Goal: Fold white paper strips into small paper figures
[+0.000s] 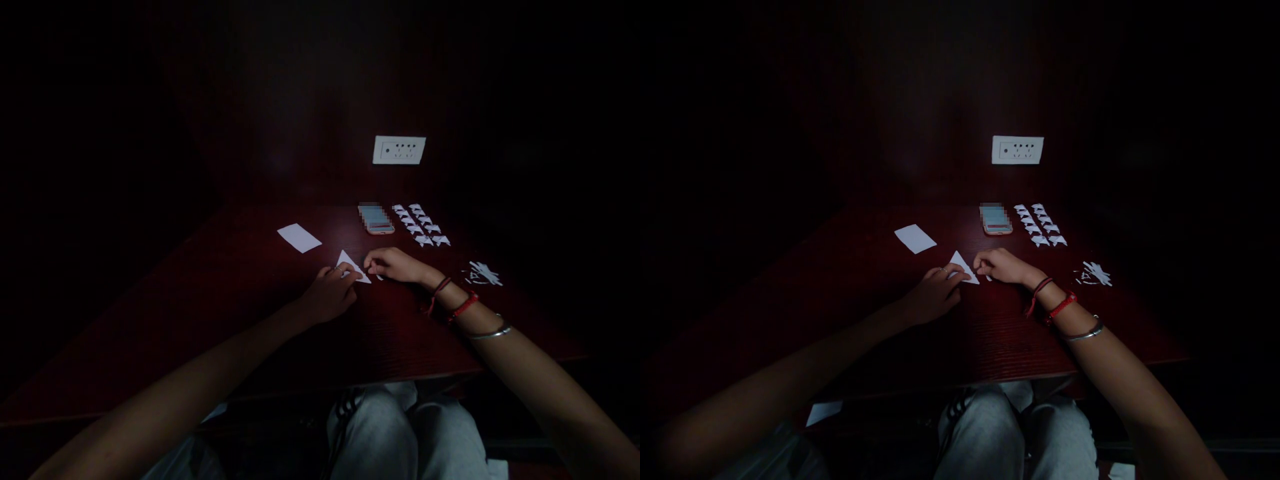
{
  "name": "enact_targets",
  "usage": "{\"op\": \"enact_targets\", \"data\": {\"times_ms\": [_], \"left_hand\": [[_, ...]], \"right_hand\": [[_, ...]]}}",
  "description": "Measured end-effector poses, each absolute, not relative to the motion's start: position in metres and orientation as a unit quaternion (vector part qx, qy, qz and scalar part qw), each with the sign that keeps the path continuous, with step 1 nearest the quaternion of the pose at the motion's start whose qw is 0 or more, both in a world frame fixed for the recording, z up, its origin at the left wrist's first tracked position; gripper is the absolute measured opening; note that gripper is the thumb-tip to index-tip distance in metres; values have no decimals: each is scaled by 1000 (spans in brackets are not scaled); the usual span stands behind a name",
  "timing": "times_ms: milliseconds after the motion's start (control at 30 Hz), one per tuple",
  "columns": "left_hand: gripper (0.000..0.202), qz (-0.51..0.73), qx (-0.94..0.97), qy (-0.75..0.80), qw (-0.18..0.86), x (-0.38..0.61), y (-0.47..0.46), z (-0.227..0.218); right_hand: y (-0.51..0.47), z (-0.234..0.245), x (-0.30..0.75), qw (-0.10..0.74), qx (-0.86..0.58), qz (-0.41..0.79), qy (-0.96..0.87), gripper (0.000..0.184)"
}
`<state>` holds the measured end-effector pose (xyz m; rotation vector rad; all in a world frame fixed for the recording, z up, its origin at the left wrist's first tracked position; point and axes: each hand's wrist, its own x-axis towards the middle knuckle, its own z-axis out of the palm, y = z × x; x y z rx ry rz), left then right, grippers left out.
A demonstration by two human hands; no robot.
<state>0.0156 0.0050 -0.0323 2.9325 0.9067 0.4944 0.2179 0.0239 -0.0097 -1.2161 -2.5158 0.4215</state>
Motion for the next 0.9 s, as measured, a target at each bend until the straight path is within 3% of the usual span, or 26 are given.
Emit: {"op": "enact_targets", "data": {"times_ms": [467, 900], "left_hand": [[26, 150, 945, 292, 2, 17, 4, -31], [27, 136, 945, 296, -3, 19, 3, -30]], "right_hand": [[19, -6, 211, 81, -369, 66, -923, 22], [17, -14, 216, 78, -385, 48, -918, 18]]}}
